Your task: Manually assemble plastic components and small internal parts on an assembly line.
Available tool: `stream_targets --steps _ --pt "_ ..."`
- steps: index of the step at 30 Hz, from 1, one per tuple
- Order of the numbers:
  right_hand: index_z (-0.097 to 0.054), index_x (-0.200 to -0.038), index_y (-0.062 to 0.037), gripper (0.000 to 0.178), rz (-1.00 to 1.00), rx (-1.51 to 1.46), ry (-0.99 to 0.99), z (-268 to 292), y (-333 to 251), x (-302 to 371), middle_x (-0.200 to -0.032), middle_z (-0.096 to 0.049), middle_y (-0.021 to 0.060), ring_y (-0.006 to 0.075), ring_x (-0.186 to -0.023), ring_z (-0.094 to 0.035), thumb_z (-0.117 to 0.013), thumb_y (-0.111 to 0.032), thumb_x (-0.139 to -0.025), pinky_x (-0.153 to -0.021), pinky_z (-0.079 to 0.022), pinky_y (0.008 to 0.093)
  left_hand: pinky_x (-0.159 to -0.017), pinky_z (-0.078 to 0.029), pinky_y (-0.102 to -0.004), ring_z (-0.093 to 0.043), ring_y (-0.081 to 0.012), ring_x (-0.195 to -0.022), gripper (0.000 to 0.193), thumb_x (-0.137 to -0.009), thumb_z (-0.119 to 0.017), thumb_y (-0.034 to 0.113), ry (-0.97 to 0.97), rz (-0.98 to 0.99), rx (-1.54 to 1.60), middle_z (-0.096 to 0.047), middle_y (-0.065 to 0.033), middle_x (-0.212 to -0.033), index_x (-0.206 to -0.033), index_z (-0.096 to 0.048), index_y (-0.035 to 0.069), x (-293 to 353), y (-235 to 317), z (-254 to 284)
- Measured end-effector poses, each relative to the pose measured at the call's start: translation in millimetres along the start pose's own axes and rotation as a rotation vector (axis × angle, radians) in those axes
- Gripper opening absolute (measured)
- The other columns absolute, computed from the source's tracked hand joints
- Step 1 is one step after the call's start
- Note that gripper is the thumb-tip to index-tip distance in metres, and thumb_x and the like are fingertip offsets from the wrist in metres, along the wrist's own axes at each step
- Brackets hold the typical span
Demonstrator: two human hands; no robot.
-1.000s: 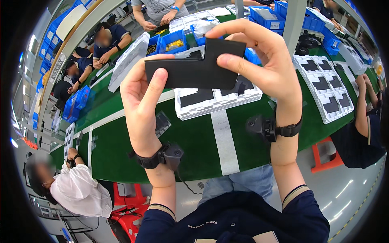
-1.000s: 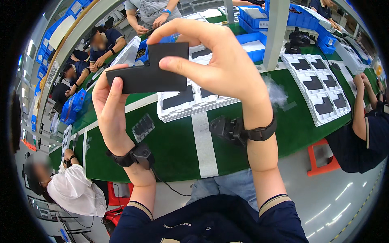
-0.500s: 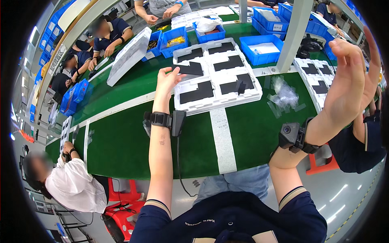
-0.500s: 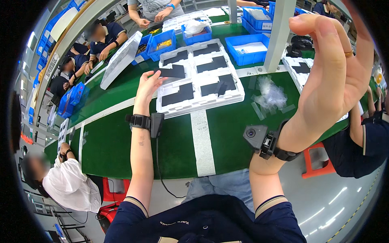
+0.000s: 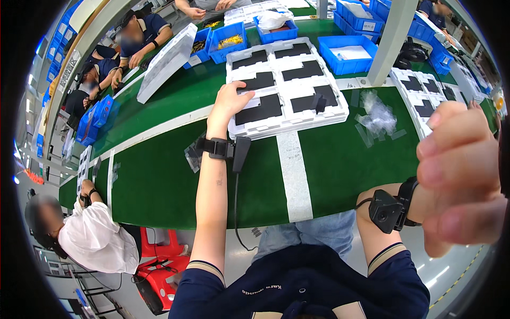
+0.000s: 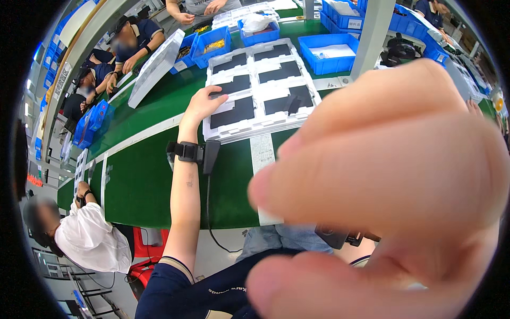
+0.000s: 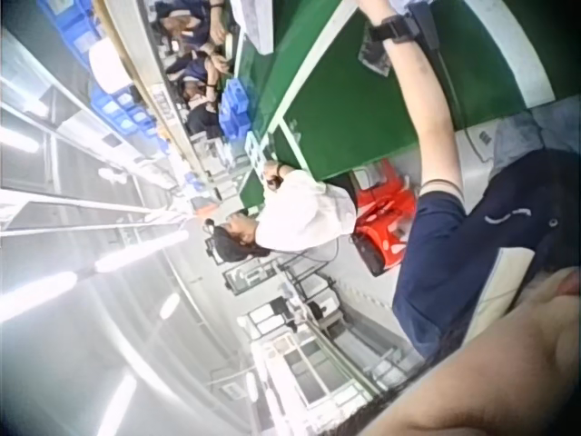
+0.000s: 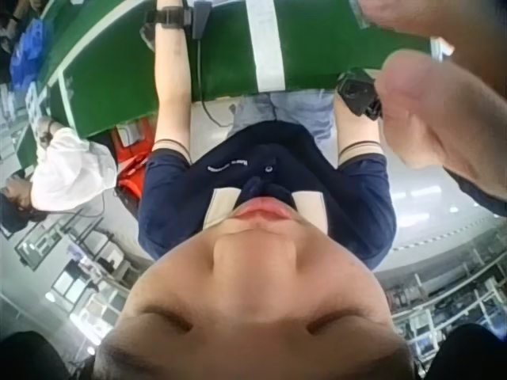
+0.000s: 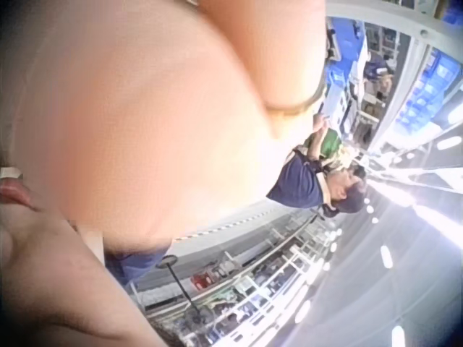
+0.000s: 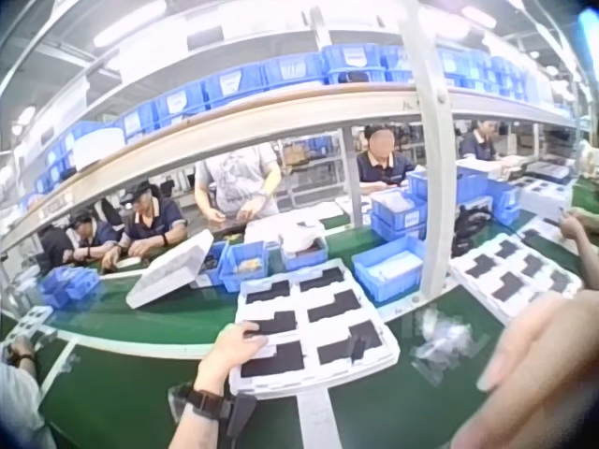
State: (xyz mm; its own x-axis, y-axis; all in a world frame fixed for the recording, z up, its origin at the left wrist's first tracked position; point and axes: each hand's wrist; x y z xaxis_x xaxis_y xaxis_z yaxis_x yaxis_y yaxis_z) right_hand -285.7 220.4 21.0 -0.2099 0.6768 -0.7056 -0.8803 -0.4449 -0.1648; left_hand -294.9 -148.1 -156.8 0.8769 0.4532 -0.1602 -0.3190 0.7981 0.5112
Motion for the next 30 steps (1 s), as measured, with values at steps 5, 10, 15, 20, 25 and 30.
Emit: stream_targets --steps 5,10,15,20,25,30 --pt "-0.052 -0.088 -0.0216 0.020 -0.004 0.016 0.043 -10 5 -1 -0.093 -0.058 0.0154 0.0256 -0.075 -0.053 -0.060 -0.013 -0.072 -0.070 -0.040 0.0381 -0.096 -0.031 -0.0427 -0.042 -0.0340 -0.115 0.054 -0.075 -0.057 0.045 -0.100 -0.033 -0.126 -0.054 -0.0215 -0.114 -0.111 -0.059 0.005 11 2 4" --pt "-0.052 -0.087 -0.0218 0.019 0.008 0.096 0.076 -12 14 4 -0.092 -0.058 0.0145 0.0250 -0.074 -0.054 -0.060 -0.013 -0.072 -0.070 -0.040 0.0379 -0.095 -0.035 -0.0479 -0.035 -0.0409 -0.117 0.055 -0.079 -0.054 0.046 -0.131 0.044 -0.289 -0.039 -0.0238 -0.128 -0.121 -0.053 0.011 20 15 -10" --pt "-0.051 -0.087 -0.0219 0.018 -0.021 0.111 0.122 -19 14 7 -0.091 -0.058 0.0136 0.0243 -0.073 -0.054 -0.060 -0.013 -0.073 -0.069 -0.040 0.0376 -0.096 -0.034 -0.0472 -0.036 -0.0418 -0.117 0.054 -0.079 -0.054 0.045 -0.094 0.018 -0.241 -0.043 -0.0249 -0.125 -0.119 -0.054 0.009 16 2 -14" --pt "-0.051 -0.086 -0.0221 0.018 -0.060 0.078 0.185 -33 6 2 -0.090 -0.059 0.0126 0.0237 -0.071 -0.054 -0.060 -0.013 -0.073 -0.069 -0.040 0.0374 -0.095 -0.036 -0.0401 -0.046 -0.0381 -0.110 0.050 -0.080 -0.056 0.040 0.027 -0.076 -0.009 -0.051 -0.0249 -0.115 -0.116 -0.055 0.005 12 2 12" --pt "-0.050 -0.083 -0.0176 0.019 -0.024 0.138 0.066 -40 -6 -20 -0.085 -0.060 0.0132 0.0209 -0.062 -0.055 -0.056 -0.005 -0.070 -0.065 -0.040 0.0375 -0.088 -0.042 -0.0368 -0.052 -0.0333 -0.102 0.040 -0.079 -0.061 0.030 0.307 -0.202 0.204 -0.057 -0.0216 -0.105 -0.110 -0.057 0.005 19 14 56" --pt "-0.044 -0.086 -0.0136 0.029 -0.036 0.330 0.133 -52 -40 -31 -0.081 -0.059 0.0161 0.0223 -0.055 -0.053 -0.057 0.002 -0.065 -0.054 -0.040 0.0371 -0.086 -0.040 -0.0284 -0.054 -0.0195 -0.102 0.038 -0.086 -0.058 0.022 0.300 -0.178 0.374 -0.056 -0.0115 -0.112 -0.117 -0.052 0.001 35 5 95"
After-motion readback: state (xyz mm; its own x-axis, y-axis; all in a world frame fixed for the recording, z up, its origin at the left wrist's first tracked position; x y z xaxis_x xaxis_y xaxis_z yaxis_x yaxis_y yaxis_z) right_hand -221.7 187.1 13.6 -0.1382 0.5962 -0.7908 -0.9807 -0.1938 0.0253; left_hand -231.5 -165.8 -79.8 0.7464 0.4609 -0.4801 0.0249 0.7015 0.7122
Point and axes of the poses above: each hand's wrist, its own x-axis away from the middle knuckle, its own z-axis out of the back of the hand, y = z × x
